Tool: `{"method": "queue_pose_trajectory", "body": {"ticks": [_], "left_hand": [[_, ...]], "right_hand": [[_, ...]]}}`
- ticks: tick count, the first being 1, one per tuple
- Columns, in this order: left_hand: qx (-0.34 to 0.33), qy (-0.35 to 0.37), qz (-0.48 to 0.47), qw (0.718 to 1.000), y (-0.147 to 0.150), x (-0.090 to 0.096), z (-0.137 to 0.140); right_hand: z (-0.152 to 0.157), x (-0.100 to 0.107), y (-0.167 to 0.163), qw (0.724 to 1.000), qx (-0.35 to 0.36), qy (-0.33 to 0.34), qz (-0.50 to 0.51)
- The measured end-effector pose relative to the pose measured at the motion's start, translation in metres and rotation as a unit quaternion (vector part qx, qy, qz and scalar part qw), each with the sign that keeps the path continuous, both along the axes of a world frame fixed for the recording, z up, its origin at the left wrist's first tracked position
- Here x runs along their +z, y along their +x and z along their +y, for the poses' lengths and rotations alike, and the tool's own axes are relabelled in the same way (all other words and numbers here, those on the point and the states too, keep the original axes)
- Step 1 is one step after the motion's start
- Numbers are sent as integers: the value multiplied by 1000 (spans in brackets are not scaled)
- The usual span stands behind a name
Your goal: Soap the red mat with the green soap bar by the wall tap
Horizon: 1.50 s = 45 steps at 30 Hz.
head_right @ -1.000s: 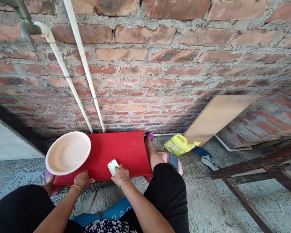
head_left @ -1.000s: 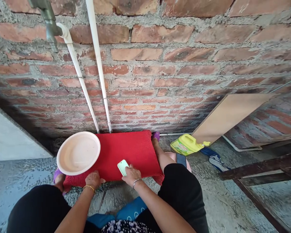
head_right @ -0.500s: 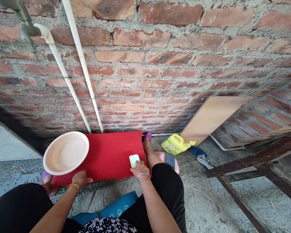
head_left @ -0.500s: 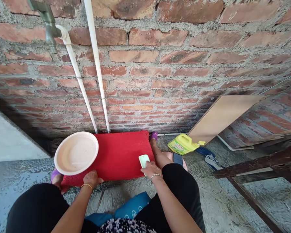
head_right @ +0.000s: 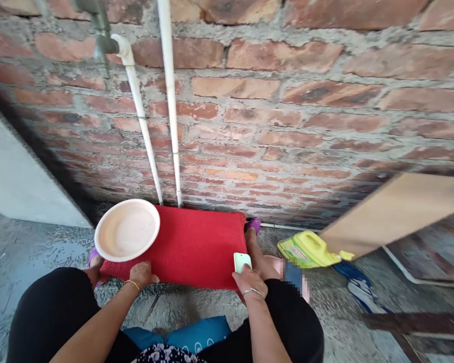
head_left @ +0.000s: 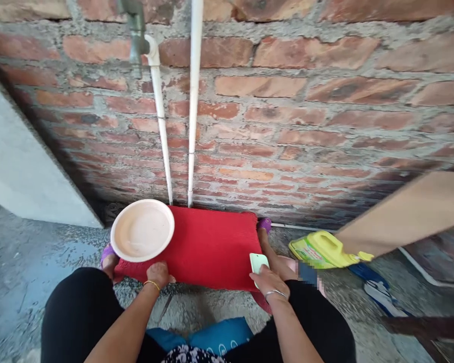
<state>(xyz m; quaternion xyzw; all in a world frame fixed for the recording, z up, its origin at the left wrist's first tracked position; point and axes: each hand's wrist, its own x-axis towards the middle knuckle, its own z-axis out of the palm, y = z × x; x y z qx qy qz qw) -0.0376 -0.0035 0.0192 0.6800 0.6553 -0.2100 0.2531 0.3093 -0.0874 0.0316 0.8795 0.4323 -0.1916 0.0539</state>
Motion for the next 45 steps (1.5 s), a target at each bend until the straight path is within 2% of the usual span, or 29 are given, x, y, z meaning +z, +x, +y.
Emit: {"method": "queue_pose_trajectory", "body": {"ticks": [3,7,12,15,18,21,24,29,33,36,38,40,45], "left_hand": [[18,-2,-10,1000,0,4,0],[39,-7,-22,999,-1,7,1],[45,-12,-29,998,-3,1,5],[46,-18,-34,998,-4,-2,8],[45,-32,-40,998,-5,0,10],[43,-37,-45,997,-6,2,12],[44,-34,-45,997,-7,1,11],[43,-21,-40,998,-7,-7,7],[46,-19,-30,998,-5,-6,6],[48,-20,-25,998,-3,-1,4],[47,-14,-23,999,-3,0,3],[43,-7,-19,999,-2,0,3],[36,-6,-17,999,-2,-6,4]], "right_hand": [[24,9,-29,1000,23,-12,16],[73,18,-101,993,96,-29,58],[142,21,-183,984,158,-24,79],[170,16,-214,980,180,-21,84],[182,10,-228,977,194,-37,85],[184,6,-223,976,200,-44,75],[177,6,-196,980,180,-51,62],[149,10,-113,992,93,-77,37],[118,12,-39,997,5,-77,14],[102,14,-6,997,-49,-56,-5],[100,16,-4,997,-61,-41,-6],[108,17,-21,999,-41,-26,0],[151,12,-116,993,118,25,12]]}}
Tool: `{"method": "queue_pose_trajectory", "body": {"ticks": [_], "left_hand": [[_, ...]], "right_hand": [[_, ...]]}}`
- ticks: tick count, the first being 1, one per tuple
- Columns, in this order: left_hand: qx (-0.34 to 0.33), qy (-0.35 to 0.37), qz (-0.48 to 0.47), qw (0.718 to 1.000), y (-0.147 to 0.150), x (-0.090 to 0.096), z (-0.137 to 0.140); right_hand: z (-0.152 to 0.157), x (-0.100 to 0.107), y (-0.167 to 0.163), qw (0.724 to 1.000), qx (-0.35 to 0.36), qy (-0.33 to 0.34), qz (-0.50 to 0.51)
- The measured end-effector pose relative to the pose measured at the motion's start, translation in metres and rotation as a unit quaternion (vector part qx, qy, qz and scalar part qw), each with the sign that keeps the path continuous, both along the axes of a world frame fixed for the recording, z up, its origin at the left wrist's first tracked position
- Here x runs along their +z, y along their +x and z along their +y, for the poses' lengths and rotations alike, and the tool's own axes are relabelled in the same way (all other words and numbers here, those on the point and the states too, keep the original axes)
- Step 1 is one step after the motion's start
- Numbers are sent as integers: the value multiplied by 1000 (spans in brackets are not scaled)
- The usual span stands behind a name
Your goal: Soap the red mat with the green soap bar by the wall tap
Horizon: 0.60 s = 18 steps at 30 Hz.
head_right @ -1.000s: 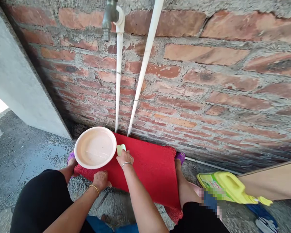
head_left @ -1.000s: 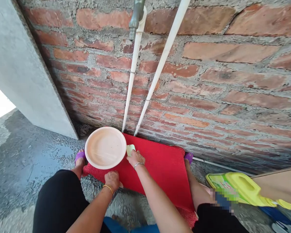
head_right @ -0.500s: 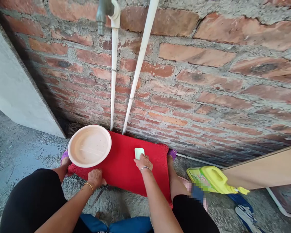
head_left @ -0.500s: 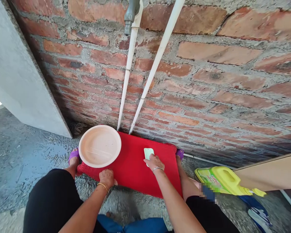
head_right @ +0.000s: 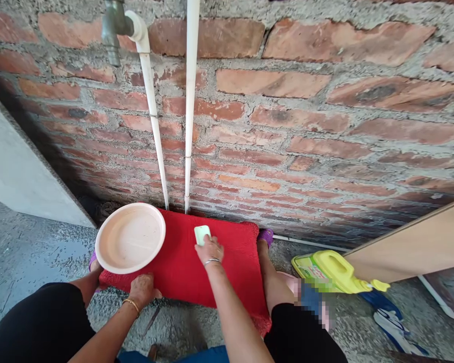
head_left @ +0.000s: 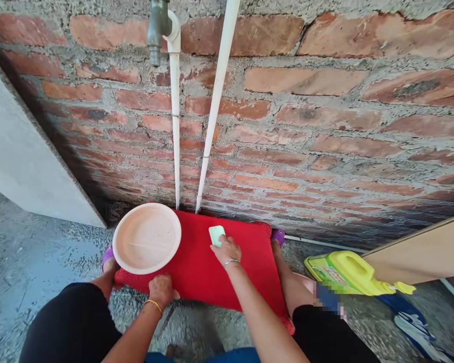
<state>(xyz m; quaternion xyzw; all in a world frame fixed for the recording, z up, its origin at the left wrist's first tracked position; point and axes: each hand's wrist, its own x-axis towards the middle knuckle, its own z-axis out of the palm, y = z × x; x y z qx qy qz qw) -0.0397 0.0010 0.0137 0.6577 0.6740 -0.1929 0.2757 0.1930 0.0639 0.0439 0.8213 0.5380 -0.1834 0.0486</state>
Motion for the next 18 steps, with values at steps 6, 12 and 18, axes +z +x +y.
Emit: {"method": "queue_pose_trajectory", "body": {"ticks": [6,12,18], "left_hand": [[9,-12,-3,1000,0,-7,4],[12,-19,-4,1000,0,-6,5],[12,-26,1,1000,1,1,4]], "right_hand": [[39,-12,-87,988,144,16,61],[36,-12,-35,994,100,-14,30],[-19,-11,85,997,-71,-30,-21]]}}
